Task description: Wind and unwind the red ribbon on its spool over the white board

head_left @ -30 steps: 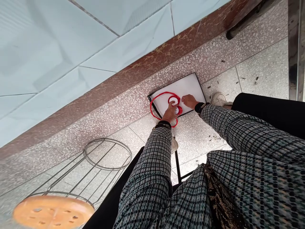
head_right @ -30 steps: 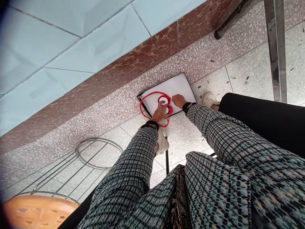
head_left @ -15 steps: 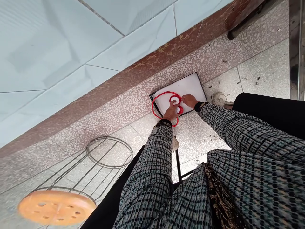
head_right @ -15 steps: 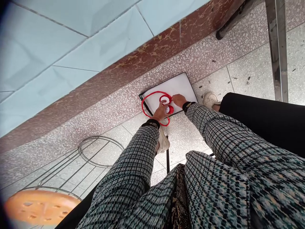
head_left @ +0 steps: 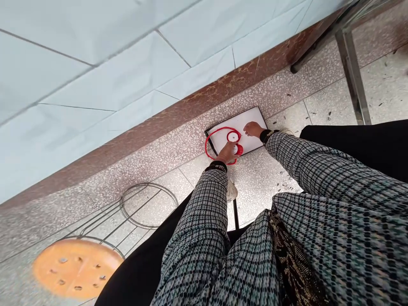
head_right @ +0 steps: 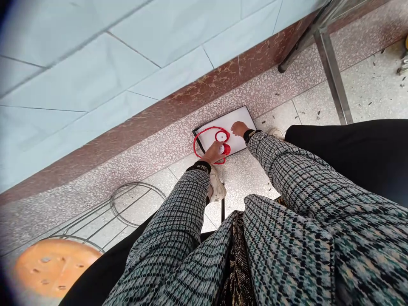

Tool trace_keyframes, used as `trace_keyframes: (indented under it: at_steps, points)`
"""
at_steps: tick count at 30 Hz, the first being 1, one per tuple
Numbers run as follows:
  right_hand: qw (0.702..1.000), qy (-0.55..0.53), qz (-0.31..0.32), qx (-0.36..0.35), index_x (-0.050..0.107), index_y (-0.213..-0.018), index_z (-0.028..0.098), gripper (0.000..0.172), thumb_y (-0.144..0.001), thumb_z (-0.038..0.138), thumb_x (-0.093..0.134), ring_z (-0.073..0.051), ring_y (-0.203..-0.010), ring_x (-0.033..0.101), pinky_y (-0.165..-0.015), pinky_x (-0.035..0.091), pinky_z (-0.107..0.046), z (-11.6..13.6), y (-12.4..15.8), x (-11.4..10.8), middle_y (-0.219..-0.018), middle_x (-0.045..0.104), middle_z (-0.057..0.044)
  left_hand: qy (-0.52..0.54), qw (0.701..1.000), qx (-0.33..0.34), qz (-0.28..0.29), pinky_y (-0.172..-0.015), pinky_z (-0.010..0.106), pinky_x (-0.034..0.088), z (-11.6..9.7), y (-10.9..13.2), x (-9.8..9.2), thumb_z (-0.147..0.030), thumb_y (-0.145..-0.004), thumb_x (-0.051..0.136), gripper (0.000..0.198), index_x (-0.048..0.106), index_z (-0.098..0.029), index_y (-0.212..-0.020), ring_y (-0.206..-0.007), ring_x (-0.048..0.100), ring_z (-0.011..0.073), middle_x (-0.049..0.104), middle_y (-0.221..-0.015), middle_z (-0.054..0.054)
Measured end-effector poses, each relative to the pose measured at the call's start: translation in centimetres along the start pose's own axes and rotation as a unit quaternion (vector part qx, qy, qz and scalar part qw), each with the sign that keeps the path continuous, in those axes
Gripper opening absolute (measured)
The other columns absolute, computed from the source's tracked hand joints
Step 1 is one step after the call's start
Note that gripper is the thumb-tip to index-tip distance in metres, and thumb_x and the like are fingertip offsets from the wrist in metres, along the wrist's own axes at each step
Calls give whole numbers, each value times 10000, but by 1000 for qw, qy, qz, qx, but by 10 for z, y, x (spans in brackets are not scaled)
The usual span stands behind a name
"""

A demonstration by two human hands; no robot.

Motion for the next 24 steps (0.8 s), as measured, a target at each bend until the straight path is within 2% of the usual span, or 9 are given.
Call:
trace_keyframes:
  at_steps: [3, 6, 9, 12, 15, 17, 21, 22, 24]
  points:
    - [999, -20, -2, -29, 645, -896, 118, 214, -1096, 139, 573, -97, -609, 628, -680, 554, -217, 24, 50, -16, -784, 702, -48, 7, 999, -13, -42, -1146, 495, 560, -35, 23, -34, -181, -628, 859, 701, 679, -118, -1302, -1203, 700, 327, 708, -1264, 152]
    - [995, -45, 28, -84, 660, -932, 126, 167, -1086, 132, 595, -94, -627, 656, -644, 558, -209, 52, 109, -31, -856, 726, -46, 59, 996, -14, -69, -940, 441, 654, -77, 59, -73, -284, -662, 853, 773, 625, -100, -1377, -1014, 737, 263, 741, -1185, 127]
    - [988, -52, 63, -131, 679, -961, 126, 120, -1062, 104, 618, -107, -641, 679, -623, 567, -217, 79, 176, -43, -930, 762, -65, 193, 977, 19, -87, -825, 367, 664, -126, 110, -107, -358, -641, 855, 843, 594, -116, -1405, -967, 724, 217, 742, -1216, 119]
    - [979, -25, 96, -179, 711, -997, 126, 129, -1073, 118, 607, -121, -710, 719, -691, 597, -226, 107, 249, -51, -1020, 799, -82, 247, 958, 91, -115, -839, 348, 655, -177, 168, -133, -382, -606, 878, 825, 624, -144, -1354, -1008, 709, 214, 748, -1227, 118]
    - [966, -1, 107, -236, 740, -1062, 141, 146, -1100, 192, 608, -129, -802, 752, -805, 620, -249, 132, 326, -51, -1099, 810, -97, 259, 938, 169, -155, -861, 353, 656, -223, 224, -149, -417, -629, 885, 796, 630, -140, -1330, -1021, 709, 216, 745, -1233, 133]
    - [957, -37, 117, -264, 743, -1065, 130, 157, -1101, 217, 617, -129, -785, 744, -811, 629, -261, 143, 376, -47, -1092, 802, -113, 255, 923, 210, -195, -872, 370, 661, -249, 256, -155, -448, -667, 871, 778, 614, -154, -1340, -1041, 720, 228, 737, -1259, 142]
    - [927, -164, 84, -326, 704, -914, 121, 252, -1116, 220, 590, -85, -639, 644, -655, 591, -199, 154, 458, -32, -933, 763, -81, 204, 875, 290, -331, -1001, 423, 643, -291, 308, -160, -386, -762, 830, 672, 582, -227, -1366, -1191, 713, 274, 689, -1386, 142]
    - [919, -178, 91, -341, 707, -912, 124, 256, -1115, 240, 601, -81, -629, 636, -616, 574, -185, 155, 473, -27, -916, 756, -72, 187, 866, 301, -353, -1034, 436, 633, -300, 317, -160, -349, -777, 822, 666, 569, -243, -1384, -1225, 703, 283, 674, -1416, 137]
    - [911, -187, 98, -355, 710, -907, 139, 265, -1108, 292, 630, -78, -606, 617, -576, 557, -169, 155, 495, -17, -856, 742, -54, 150, 868, 300, -367, -1063, 456, 624, -315, 330, -160, -284, -793, 810, 697, 538, -267, -1435, -1270, 686, 296, 645, -1461, 131]
Point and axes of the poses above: each hand's wrist, its own y-axis away from the middle knuckle, its own x-axis out of the palm, z = x × y, the point moved 3 cm from there along -y, towards the middle knuckle
